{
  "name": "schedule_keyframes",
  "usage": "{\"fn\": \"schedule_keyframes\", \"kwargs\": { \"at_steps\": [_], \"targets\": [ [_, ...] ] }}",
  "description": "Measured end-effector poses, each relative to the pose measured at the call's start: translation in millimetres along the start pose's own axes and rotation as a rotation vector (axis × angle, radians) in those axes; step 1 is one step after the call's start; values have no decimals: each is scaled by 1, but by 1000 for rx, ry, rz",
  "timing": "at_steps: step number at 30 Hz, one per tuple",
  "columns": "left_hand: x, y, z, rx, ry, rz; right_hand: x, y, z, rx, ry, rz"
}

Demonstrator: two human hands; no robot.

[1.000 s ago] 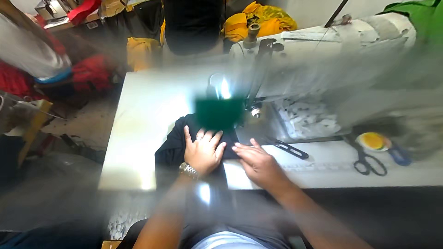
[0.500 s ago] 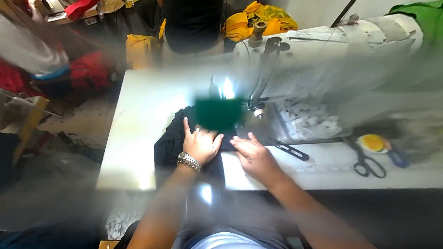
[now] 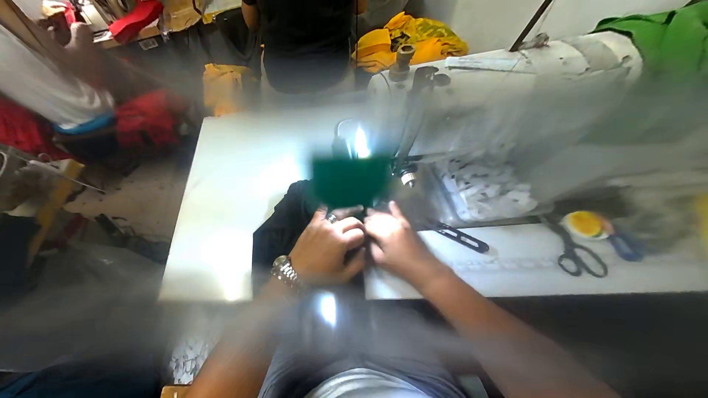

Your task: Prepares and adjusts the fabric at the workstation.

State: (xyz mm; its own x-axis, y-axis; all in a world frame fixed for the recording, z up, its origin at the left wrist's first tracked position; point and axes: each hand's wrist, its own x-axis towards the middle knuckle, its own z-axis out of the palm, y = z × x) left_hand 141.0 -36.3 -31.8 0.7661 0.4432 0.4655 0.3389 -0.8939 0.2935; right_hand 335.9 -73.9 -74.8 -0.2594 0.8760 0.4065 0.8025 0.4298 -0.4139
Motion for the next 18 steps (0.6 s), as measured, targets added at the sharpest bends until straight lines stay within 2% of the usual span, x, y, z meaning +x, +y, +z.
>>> {"fn": "schedule_keyframes", "kwargs": {
  "at_steps": [2, 6, 11, 14, 18],
  "targets": [
    [2, 6, 4, -20, 10, -37, -17, -12, 1, 8, 67, -33],
    [-5, 5, 24, 226, -51, -346, -54, -18, -3, 21, 134, -37],
    [1, 21, 33, 387, -85, -691, -62, -14, -1, 13, 142, -28],
    [11, 22, 35, 392, -75, -770, -62, -13, -2, -8, 137, -35],
    [9, 18, 41, 378, 11, -763, -62, -12, -1, 18, 153, -33]
  ]
}}
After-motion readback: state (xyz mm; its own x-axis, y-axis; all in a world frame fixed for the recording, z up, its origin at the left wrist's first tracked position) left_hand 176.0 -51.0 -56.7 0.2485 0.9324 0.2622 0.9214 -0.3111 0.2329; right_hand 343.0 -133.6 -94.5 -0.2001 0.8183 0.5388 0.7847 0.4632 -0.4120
